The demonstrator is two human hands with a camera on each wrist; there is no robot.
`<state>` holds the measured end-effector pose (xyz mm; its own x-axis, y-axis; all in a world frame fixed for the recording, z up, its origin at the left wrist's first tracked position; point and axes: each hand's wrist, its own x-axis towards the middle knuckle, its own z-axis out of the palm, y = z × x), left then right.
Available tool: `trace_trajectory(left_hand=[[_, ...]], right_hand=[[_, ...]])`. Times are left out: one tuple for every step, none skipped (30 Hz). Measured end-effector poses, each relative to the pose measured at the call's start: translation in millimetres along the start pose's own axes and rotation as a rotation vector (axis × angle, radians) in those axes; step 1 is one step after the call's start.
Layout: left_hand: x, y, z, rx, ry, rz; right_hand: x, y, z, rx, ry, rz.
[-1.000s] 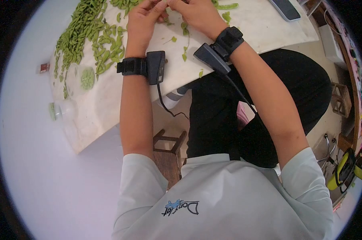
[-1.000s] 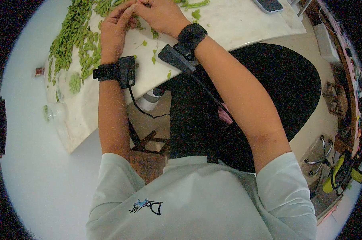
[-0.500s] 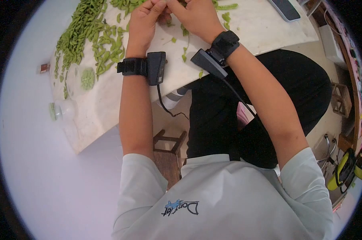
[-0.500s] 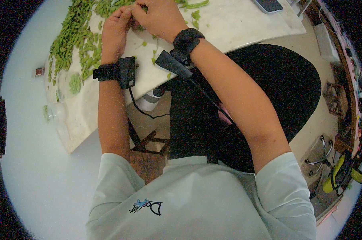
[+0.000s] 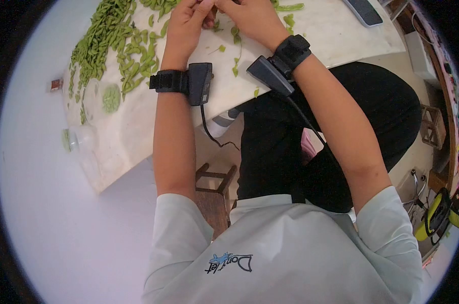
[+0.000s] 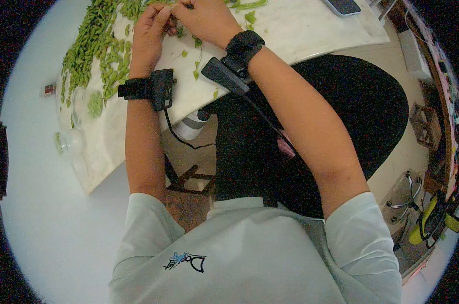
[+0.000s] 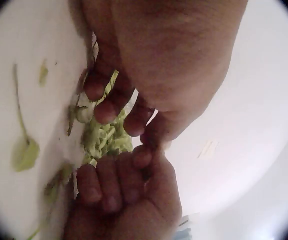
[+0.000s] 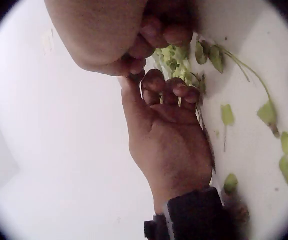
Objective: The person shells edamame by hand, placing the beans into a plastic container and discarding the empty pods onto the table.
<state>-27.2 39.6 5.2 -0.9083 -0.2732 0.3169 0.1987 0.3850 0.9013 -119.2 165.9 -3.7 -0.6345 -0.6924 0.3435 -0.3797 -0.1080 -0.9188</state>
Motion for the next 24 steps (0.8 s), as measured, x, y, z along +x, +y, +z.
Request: trace_trajectory(left_hand=[[-0.7, 0.5, 0.9, 0.010, 0.006, 0.007], [-1.3, 1.2, 1.5, 0.020, 0.013, 0.015], [-1.7, 1.5, 1.5, 0.030, 0.020, 0.022], [-1.7, 0.3, 0.7, 0.005, 0.022, 0.003], [-1.6, -2.1, -0.5, -0.021, 0.025, -0.016], [-1.6, -2.2, -1.2, -0.047, 0.027, -0.036], [-2.2, -2.2, -2.2, -0.008, 0.074, -0.071], [-2.6, -1.7, -3.7, 0.031, 0.122, -0.106], [-3.0, -0.5, -5.5, 0.072, 0.170, -0.139], [-2.9, -2.1, -8.6, 0.082, 0.227, -0.101], [-3.4, -5.1, -12.7, 0.092, 0.282, -0.064], [-3.5, -3.7, -15.7, 0.100, 0.337, -0.027], [-1.3, -1.0, -20.0, 0.127, 0.370, -0.008], [-0.6, 2.1, -25.9, 0.156, 0.404, 0.008], [-2.3, 7.4, -31.3, 0.184, 0.436, 0.020], [-7.8, 18.3, -38.1, 0.217, 0.460, 0.031], [-14.1, 30.9, -44.8, 0.238, 0.495, 0.094], [-21.8, 43.9, -51.5, 0.260, 0.527, 0.160], [-33.0, 55.1, -64.0, 0.340, 0.608, 0.128], [-44.8, 67.3, -79.2, 0.419, 0.690, 0.096], [-54.7, 81.3, -92.7, 0.483, 0.771, 0.035], [-65.3, 82.0, -115.1, 0.536, 0.828, 0.029], [-77.6, 85.6, -133.9, 0.589, 0.842, -0.007], [-89.9, 83.8, -153.9, 0.680, 0.821, -0.033]], right_hand=[[-0.9, -1.7, 0.3, 0.031, -0.001, 0.000], [-1.3, -3.1, 0.6, 0.061, -0.002, -0.002], [-1.2, -3.3, 1.1, 0.101, -0.012, -0.002], [-1.2, -3.4, 1.6, 0.140, -0.021, -0.001], [-1.3, -3.3, 1.9, 0.179, -0.031, -0.001], [-1.0, -1.6, 2.0, 0.144, -0.005, 0.000], [-0.2, 0.7, 2.0, 0.110, 0.020, 0.001], [0.7, 2.5, 2.0, 0.076, 0.045, 0.001], [1.1, 2.7, 1.7, 0.084, 0.047, 0.002], [1.8, 3.0, 0.8, 0.090, 0.048, 0.002], [1.7, 3.2, -0.1, 0.097, 0.050, 0.005], [0.7, 4.1, -0.5, 0.085, 0.045, 0.021], [1.5, 4.5, -1.3, 0.074, 0.042, 0.031], [2.7, 5.1, -1.7, 0.065, 0.038, 0.042], [2.4, 4.3, -2.5, 0.071, 0.032, 0.040], [2.3, 3.9, -2.9, 0.079, 0.025, 0.039], [1.5, 2.9, -2.8, 0.089, 0.018, 0.039], [1.0, 3.3, -2.8, 0.099, 0.018, 0.034], [1.0, 4.7, -3.0, 0.110, 0.021, 0.030], [1.4, 6.1, -3.2, 0.120, 0.024, 0.025], [2.1, 7.4, -3.6, 0.124, 0.014, 0.029], [2.6, 8.7, -4.2, 0.126, 0.004, 0.033], [1.9, 8.5, -3.6, 0.125, -0.008, 0.033], [0.9, 7.2, -3.6, 0.128, -0.011, 0.042]])
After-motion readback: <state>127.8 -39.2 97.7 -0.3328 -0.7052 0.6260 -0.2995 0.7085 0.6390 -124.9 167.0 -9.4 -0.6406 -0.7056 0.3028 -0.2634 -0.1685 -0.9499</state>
